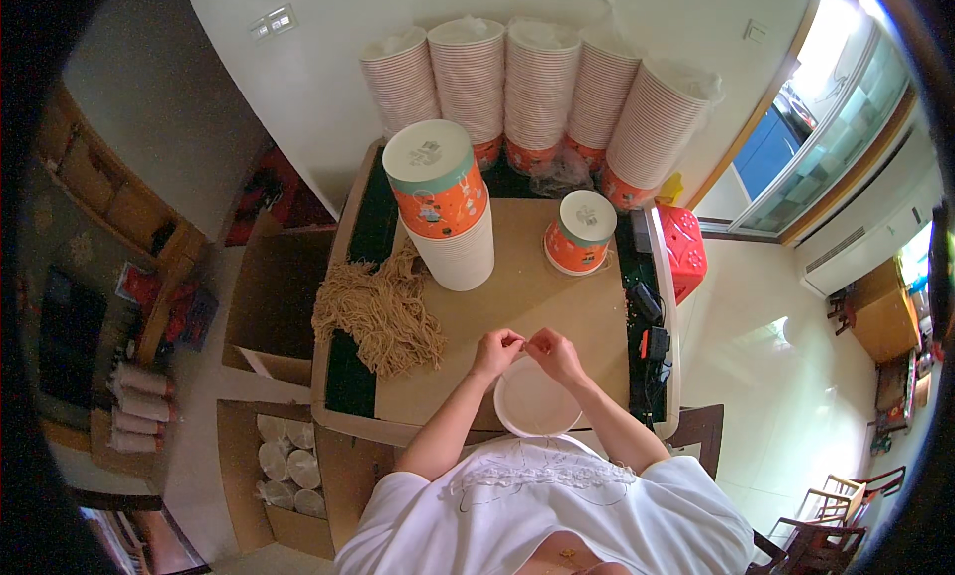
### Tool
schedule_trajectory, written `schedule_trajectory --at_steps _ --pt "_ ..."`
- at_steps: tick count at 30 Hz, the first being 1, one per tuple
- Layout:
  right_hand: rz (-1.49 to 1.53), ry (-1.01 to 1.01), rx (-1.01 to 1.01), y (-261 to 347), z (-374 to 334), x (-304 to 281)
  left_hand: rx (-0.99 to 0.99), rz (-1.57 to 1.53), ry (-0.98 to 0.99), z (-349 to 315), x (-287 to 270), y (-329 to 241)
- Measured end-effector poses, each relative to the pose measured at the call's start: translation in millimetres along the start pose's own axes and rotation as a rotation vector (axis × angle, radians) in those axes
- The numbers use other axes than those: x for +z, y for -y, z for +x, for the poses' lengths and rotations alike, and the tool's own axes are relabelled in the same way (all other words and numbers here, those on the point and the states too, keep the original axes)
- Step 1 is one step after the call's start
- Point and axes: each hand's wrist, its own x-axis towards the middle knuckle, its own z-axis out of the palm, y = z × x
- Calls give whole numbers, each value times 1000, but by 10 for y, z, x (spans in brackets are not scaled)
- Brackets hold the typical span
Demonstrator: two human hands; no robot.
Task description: The recorder is unstacking and inspecting large printed paper buckets on a work table.
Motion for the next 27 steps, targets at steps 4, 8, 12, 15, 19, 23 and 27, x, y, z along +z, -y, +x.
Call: schedule_trajectory --at_steps 4,8,12,15,19,23,27 --pt "-87 20 -43 -123 21 46 18 -33 3 26 19 62" --pt "-36 45 -58 -151 42 64 26 2 5 32 13 99" --pt "14 60 -4 -199 62 58 -40 66 56 -11 22 -25" --pt "-9 69 38 -179 69 79 -33 3 79 -37 1 10" --pt "-54 61 77 -154 64 71 -28 74 95 -48 -11 -23" --pt "20 62 70 -155 67 54 -53 78 96 -50 1 -64" --pt "-29 96 57 -85 64 23 -35 65 76 -37 -5 22"
